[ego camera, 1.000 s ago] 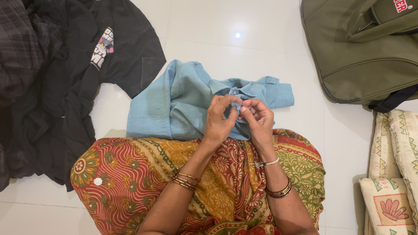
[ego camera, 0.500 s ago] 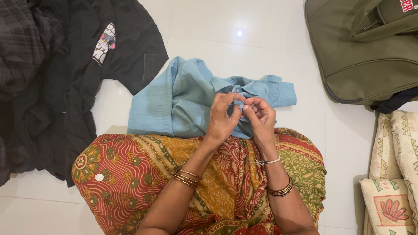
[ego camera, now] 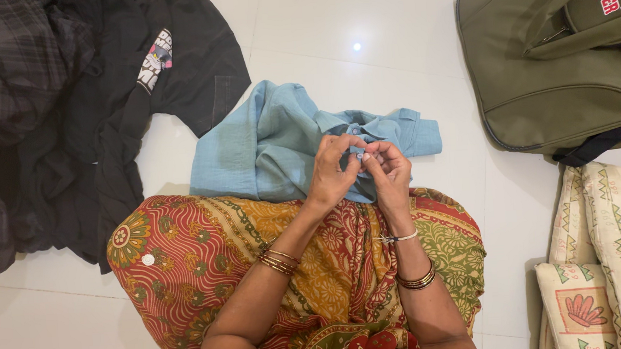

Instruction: The person buttons a light blue shirt by hand while sitting on the floor, working through the front buttons from the collar downward.

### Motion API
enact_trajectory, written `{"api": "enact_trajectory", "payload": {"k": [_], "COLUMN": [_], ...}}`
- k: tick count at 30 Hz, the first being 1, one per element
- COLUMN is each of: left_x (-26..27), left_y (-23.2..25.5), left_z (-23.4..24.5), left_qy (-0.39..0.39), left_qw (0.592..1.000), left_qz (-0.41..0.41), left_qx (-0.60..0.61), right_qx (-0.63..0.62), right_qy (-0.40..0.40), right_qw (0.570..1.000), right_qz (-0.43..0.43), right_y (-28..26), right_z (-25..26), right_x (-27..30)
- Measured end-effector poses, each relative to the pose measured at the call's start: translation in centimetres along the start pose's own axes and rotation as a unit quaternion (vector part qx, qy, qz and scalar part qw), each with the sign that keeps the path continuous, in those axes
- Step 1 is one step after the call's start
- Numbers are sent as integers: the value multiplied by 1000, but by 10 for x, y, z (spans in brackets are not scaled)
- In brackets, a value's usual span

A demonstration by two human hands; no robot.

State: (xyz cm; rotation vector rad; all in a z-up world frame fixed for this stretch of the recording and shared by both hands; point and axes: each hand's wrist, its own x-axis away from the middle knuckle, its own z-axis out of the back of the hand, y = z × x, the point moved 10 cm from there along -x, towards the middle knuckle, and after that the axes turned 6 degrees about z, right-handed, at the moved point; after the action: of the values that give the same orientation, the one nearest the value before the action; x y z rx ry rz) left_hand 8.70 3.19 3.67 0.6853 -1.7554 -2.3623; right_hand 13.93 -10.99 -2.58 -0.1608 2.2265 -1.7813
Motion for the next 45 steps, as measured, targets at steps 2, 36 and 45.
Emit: {"api": "enact_trajectory", "payload": {"k": [2,36,45], "left_x": [0,27,-4], "left_y": [1,12,-11], "left_z": [0,-46,26], "left_qy": [0,-237,95], "left_qw": [1000,953,967], "left_qz": [-5,-59,2], "left_qx": [3,-177,-237], "right_qx": [-3,366,259], "right_qy": [-3,-11,-1], "right_qw": [1000,926,966], "right_qz": [2,-93,8], "right_y": [-2,57,32], "right_z": [-1,73,48], "right_x": [0,-23,-14]}}
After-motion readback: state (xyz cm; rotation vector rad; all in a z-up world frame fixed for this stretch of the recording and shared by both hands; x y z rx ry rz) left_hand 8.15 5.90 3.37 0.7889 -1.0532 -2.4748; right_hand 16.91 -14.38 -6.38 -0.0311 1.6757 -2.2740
